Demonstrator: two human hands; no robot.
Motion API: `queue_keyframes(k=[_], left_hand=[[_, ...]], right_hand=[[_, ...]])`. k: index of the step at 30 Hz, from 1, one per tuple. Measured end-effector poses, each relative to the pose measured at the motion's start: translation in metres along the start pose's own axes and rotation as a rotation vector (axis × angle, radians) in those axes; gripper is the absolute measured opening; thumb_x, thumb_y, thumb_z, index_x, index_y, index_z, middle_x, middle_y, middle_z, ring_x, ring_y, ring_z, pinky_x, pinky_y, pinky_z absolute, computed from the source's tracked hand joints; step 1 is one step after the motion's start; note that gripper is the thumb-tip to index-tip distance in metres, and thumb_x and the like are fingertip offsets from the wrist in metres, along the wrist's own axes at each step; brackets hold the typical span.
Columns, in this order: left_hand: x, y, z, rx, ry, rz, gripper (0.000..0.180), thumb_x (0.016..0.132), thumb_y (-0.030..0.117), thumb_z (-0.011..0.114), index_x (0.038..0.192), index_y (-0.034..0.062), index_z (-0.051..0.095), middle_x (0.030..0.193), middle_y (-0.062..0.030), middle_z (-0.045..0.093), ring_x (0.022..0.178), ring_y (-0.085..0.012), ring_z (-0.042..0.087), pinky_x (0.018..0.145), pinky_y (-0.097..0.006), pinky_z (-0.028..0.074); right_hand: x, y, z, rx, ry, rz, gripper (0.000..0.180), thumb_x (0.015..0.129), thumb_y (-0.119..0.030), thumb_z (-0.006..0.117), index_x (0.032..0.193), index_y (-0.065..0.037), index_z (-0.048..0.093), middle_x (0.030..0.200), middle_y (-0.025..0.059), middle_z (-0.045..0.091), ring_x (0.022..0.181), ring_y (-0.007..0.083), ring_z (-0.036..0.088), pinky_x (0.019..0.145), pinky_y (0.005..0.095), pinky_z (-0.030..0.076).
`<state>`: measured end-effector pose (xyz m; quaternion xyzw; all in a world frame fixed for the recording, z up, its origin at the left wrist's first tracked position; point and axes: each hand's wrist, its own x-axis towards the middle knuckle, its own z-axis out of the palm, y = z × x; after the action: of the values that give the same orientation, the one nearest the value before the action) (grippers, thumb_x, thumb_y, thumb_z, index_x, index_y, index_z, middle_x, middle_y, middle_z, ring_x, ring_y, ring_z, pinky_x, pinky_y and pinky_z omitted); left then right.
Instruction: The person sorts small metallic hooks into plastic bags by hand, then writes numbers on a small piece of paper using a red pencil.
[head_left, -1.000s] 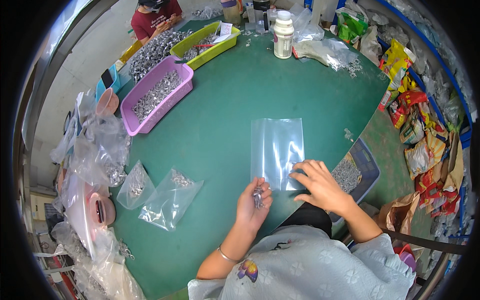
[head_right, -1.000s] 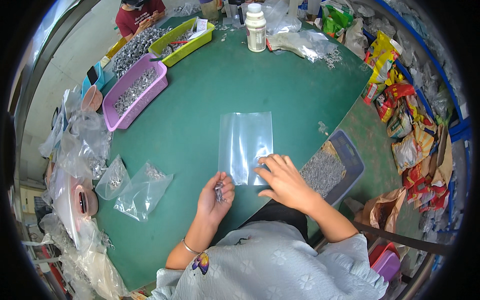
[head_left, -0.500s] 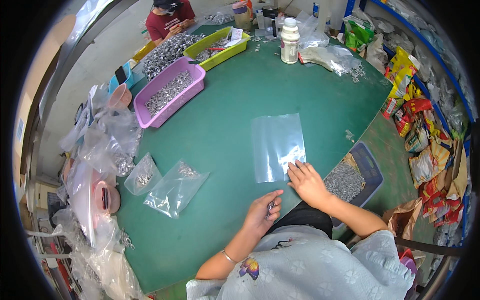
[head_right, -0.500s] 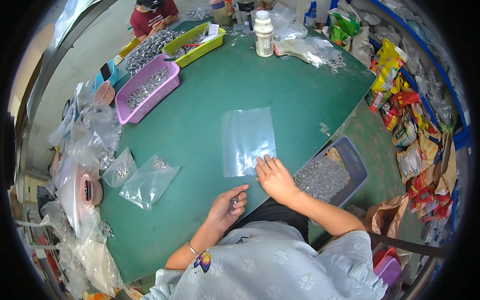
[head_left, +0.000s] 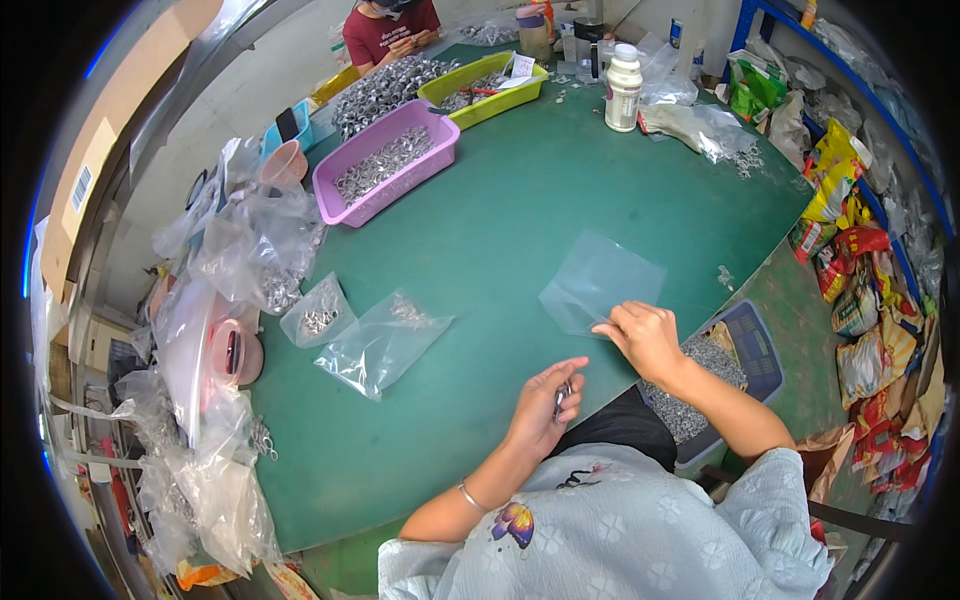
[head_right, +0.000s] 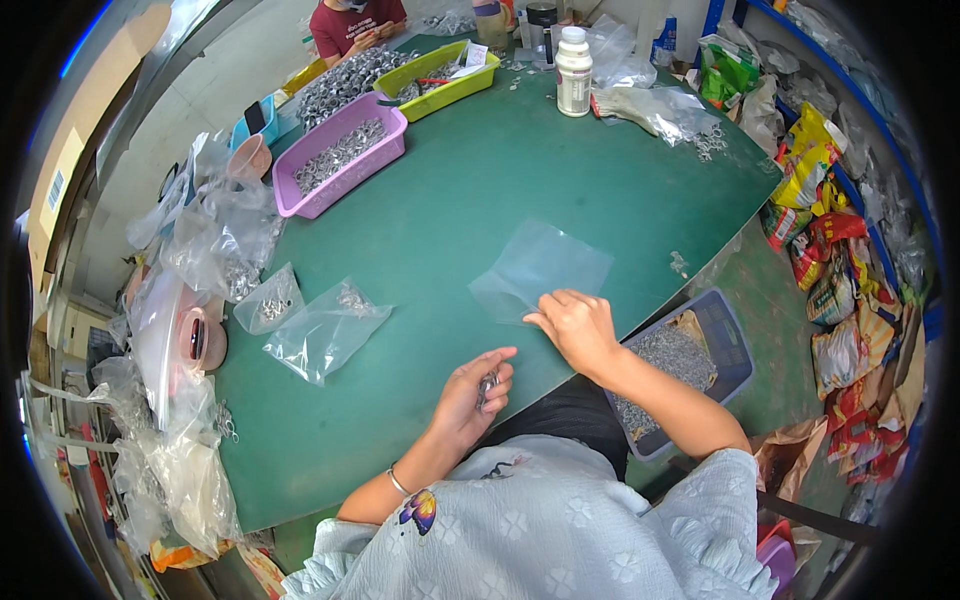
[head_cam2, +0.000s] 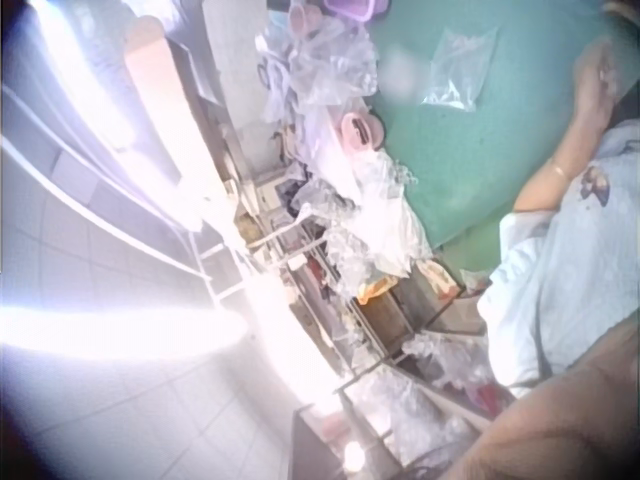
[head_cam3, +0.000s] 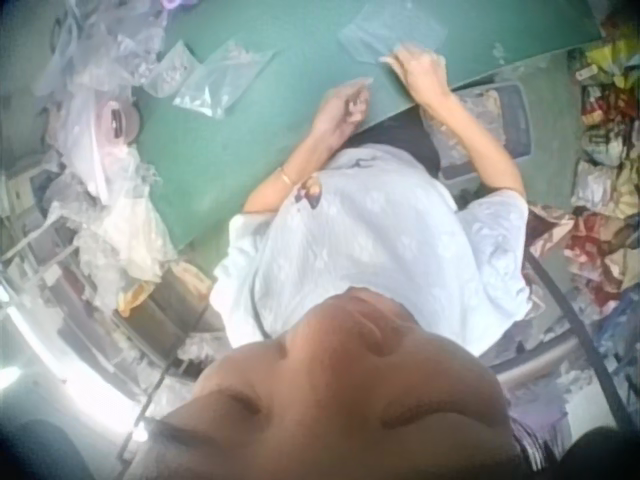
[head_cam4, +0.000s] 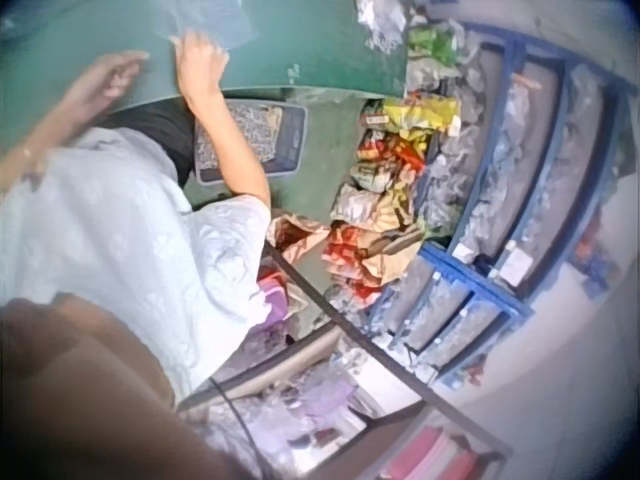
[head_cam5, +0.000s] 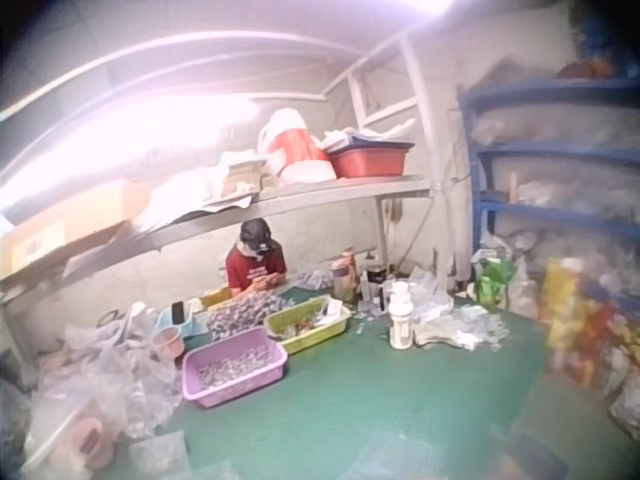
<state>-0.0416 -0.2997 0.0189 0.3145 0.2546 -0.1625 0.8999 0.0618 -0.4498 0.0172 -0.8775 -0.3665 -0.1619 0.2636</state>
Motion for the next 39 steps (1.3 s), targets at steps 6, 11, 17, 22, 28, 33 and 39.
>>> queue_keyframes(k=[6,11,17,22,28,33,39], left_hand=[[0.003,0.019,0.031,0.066,-0.039,0.134,0.026,0.089,0.011,0.046,0.109,-0.004,0.049,0.064,-0.0007,0.043,0.047,-0.0044,0.031,0.037,-0.018,0.023],[0.022,0.032,0.021,0.218,-0.011,-0.003,0.028,0.089,0.012,0.047,0.111,-0.0038,0.048,0.06,-0.0001,0.042,0.044,-0.0046,0.029,0.036,-0.019,0.023],[0.045,0.041,0.003,-0.252,-0.154,-0.238,0.034,0.091,0.023,0.049,0.11,-0.0056,0.048,0.066,-0.0028,0.048,0.044,-0.0061,0.038,0.037,-0.018,0.032],[0.044,0.034,0.019,-0.345,0.043,-0.037,0.045,0.091,0.03,0.046,0.119,-0.0048,0.039,0.095,-0.0134,0.053,0.076,-0.018,0.054,0.071,-0.025,0.048],[0.046,0.027,0.016,-0.385,-0.123,0.112,0.05,0.094,0.028,0.036,0.132,-0.0009,0.023,0.124,-0.0193,0.04,0.114,-0.0289,0.04,0.101,-0.04,0.03],[0.029,0.046,0.039,-0.017,-0.154,0.292,0.051,0.092,0.016,0.039,0.136,0.0012,0.018,0.136,-0.0196,0.03,0.129,-0.0293,0.026,0.105,-0.041,0.023],[-0.01,0.074,0.052,0.416,-0.252,0.659,0.031,0.09,0.007,0.045,0.118,-0.0066,0.047,0.123,-0.0175,0.048,0.113,-0.0255,0.049,0.088,-0.031,0.044]], right_hand=[[0.003,-0.01,-0.012,-0.055,0.137,-0.162,0.027,0.068,-0.018,0.069,0.06,-0.007,0.046,0.057,0.0048,0.044,0.054,0.0215,0.048,0.047,0.0318,0.038],[0.001,-0.016,-0.018,-0.048,0.154,-0.293,0.021,0.067,-0.014,0.068,0.062,-0.007,0.049,0.059,0.0037,0.041,0.054,0.0193,0.046,0.047,0.03,0.036],[0.0,-0.022,-0.019,0.002,0.206,-0.342,0.014,0.065,-0.009,0.066,0.078,-0.006,0.06,0.069,0.0035,0.052,0.059,0.0182,0.05,0.048,0.0294,0.038],[0.0,-0.027,-0.015,0.009,0.241,-0.316,0.019,0.066,-0.009,0.066,0.083,-0.004,0.062,0.071,0.0038,0.055,0.059,0.0185,0.051,0.048,0.0288,0.038],[0.005,-0.032,-0.012,0.037,0.262,-0.327,0.017,0.066,-0.006,0.066,0.081,-0.002,0.062,0.059,0.0035,0.049,0.053,0.0178,0.048,0.045,0.0298,0.035],[0.021,-0.024,-0.024,0.003,0.29,-0.266,0.011,0.069,-0.007,0.064,0.079,-0.002,0.062,0.059,0.0047,0.049,0.052,0.0183,0.049,0.046,0.0296,0.036],[0.063,-0.003,-0.043,-0.061,0.34,-0.23,0.005,0.073,-0.005,0.062,0.072,-0.003,0.058,0.057,0.0065,0.048,0.052,0.0214,0.051,0.046,0.0322,0.039]])
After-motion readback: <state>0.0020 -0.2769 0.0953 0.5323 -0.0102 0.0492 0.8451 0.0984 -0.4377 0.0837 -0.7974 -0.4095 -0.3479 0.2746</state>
